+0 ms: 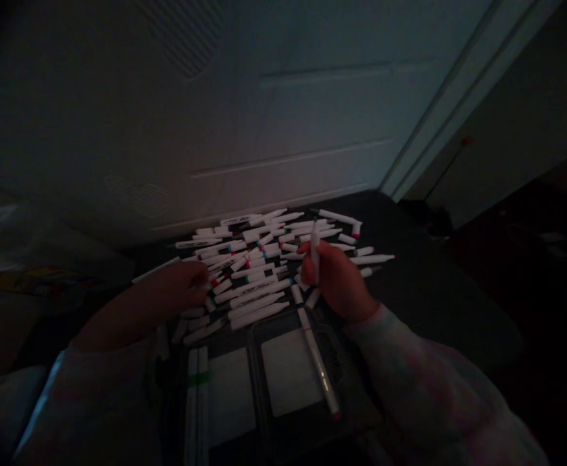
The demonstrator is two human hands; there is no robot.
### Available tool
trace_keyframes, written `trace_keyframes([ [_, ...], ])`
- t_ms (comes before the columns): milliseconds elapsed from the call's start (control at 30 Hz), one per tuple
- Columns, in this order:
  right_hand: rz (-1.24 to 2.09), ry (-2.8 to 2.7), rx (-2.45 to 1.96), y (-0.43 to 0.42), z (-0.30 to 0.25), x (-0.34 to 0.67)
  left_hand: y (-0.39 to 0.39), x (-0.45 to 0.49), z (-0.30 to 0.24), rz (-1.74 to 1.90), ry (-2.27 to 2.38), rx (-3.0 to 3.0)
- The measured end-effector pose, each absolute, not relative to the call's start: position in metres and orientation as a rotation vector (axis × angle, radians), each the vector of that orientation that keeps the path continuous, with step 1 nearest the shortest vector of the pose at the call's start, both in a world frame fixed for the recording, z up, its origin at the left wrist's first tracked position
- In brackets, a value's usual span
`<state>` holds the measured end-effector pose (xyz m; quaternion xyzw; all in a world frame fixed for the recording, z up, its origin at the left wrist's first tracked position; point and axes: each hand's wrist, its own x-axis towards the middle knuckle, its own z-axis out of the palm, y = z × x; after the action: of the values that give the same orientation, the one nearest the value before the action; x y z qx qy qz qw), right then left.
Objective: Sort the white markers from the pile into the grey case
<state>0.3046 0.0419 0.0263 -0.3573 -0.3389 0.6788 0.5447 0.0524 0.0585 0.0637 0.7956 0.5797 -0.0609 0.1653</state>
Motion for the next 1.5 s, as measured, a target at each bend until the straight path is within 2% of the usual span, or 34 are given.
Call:
trace_keyframes([
  [167,1.604,-1.048,-0.840,0.038,0.017,0.305,0.044,0.067,0.087,0.450,1.371,2.219],
  [267,1.729,-1.103,-0.745,0.031,0.017,0.305,0.030,0.080,0.100,0.624,1.160,2.085],
  [400,1.813,-1.105,-0.678,0.027,0.020,0.305,0.022,0.089,0.104,0.719,1.081,1.965],
  [867,1.779,-0.896,-0.743,0.026,0.034,0.297,0.020,0.097,0.100,0.852,1.095,1.881],
  [1200,1.926,-0.685,-0.369,0.019,0.121,0.249,0.003,0.099,0.117,1.213,0.584,0.809],
  [1333,1.937,-0.501,-0.334,0.016,0.136,0.234,-0.009,0.099,0.126,1.252,0.570,0.903],
  [1500,1.987,-0.341,-0.268,0.011,0.135,0.222,-0.022,0.093,0.135,1.484,0.857,1.349],
])
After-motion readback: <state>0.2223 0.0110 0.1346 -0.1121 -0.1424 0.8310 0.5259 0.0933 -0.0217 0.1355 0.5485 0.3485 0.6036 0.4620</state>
